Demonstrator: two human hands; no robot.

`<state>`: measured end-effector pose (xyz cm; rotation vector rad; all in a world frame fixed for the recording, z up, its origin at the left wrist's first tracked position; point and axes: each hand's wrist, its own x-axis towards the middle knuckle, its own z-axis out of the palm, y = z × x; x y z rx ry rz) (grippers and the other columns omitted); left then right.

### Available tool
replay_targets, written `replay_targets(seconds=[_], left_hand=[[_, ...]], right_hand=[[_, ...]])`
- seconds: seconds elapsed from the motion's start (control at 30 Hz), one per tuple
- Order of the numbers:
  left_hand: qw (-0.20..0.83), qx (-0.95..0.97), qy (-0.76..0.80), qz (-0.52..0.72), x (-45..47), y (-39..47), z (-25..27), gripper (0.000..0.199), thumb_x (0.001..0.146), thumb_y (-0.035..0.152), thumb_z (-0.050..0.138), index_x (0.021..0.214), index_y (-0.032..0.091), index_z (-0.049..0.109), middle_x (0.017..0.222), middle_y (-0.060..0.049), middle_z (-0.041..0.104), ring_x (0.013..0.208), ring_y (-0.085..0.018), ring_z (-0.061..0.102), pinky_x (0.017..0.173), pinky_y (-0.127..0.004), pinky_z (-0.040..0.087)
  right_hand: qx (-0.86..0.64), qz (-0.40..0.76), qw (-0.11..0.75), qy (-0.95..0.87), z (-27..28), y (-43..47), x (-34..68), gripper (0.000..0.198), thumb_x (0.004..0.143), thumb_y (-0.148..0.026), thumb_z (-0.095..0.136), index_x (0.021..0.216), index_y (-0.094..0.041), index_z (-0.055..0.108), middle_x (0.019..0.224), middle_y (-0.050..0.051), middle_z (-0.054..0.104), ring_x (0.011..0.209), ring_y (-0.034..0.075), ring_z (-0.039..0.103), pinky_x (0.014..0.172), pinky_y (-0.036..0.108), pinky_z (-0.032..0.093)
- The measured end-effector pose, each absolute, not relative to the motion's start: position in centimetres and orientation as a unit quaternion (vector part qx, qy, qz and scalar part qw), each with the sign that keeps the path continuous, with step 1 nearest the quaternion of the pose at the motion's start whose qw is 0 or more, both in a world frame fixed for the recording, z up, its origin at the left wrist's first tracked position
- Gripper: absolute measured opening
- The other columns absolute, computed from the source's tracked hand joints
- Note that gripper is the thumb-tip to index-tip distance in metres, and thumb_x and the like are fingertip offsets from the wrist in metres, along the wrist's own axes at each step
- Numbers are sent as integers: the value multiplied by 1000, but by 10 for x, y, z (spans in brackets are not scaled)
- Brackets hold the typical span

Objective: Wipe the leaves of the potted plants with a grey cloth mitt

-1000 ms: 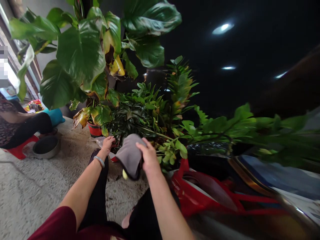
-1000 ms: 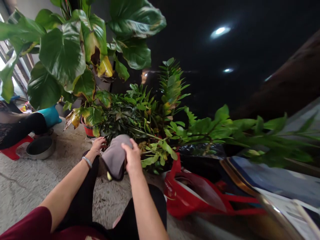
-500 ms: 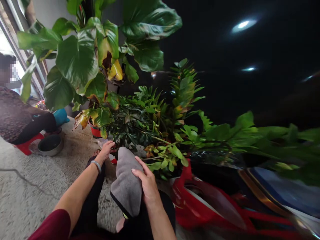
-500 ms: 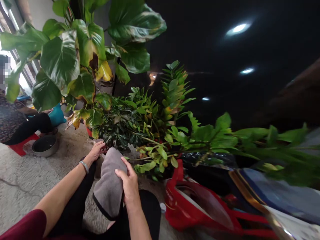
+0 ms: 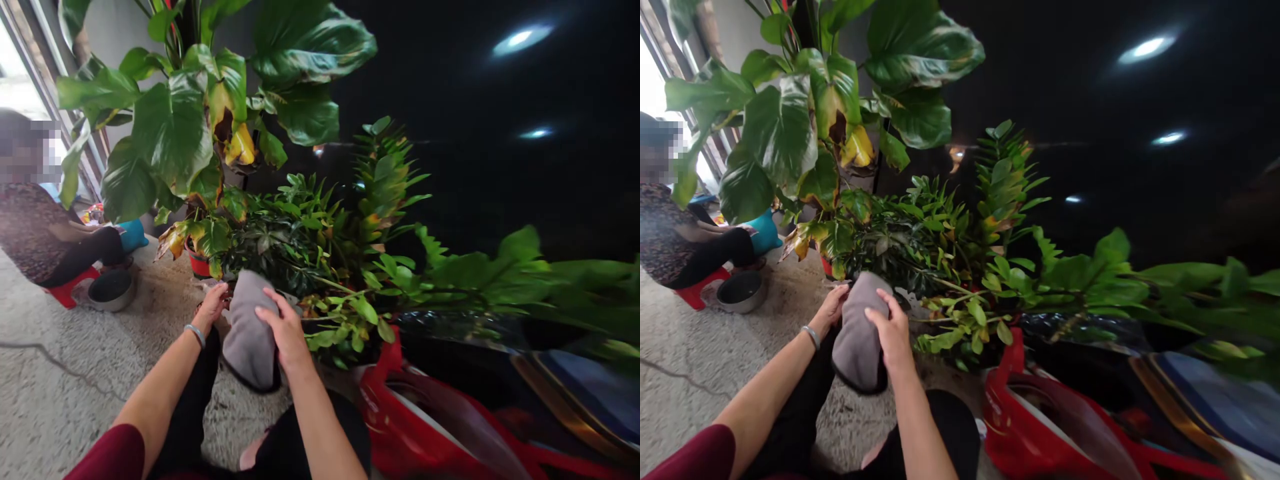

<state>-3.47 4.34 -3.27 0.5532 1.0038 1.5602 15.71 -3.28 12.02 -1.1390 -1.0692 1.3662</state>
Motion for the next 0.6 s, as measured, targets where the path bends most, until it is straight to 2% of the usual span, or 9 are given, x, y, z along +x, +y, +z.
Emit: replay_targets(seconds=[0.13,0.27,0.43,0.53,0.6], left_hand=[[563,208,403,691,-39,47,-27,36,58,36,87,81,16,69,90,-7,72,86,-22,64,76,-31,50],[550,235,417,685,-36,45,-23,26,60,28,84,79,15,72,80,-9,72,84,-25,64,72,-33,50],[506,207,468,695,-40,43,-32,27,56,21,76,82,17,70,72,-3,67,67,-18,60,65,-29,48],[418,168,507,735,-53,45,-36,28,58,21,70,85,19,68,81,-2,67,67,-14,59,67,-27,47],[371,196,517,746,-61,49,-35,27,58,18,68,85,19,70,96,-6,69,80,-17,63,76,-29,48]], right_hand=[[-435,570,474,-510,132,-54,162,50,60,-34,78,109,-22,75,113,6,76,109,31,66,103,46,45],[-393,468,552,-567,157,-20,143,55,62,-37,78,115,-22,72,119,6,73,112,29,64,104,43,45],[-470,472,536,-518,119,9,124,58,54,-41,77,109,-20,75,113,8,75,110,34,65,103,47,46],[-507,485,497,-510,87,-16,137,52,53,-37,78,103,-21,77,110,7,77,110,35,65,103,48,46],[-514,499,476,-510,80,-39,149,50,54,-35,78,102,-21,77,108,7,77,110,36,66,103,48,46]])
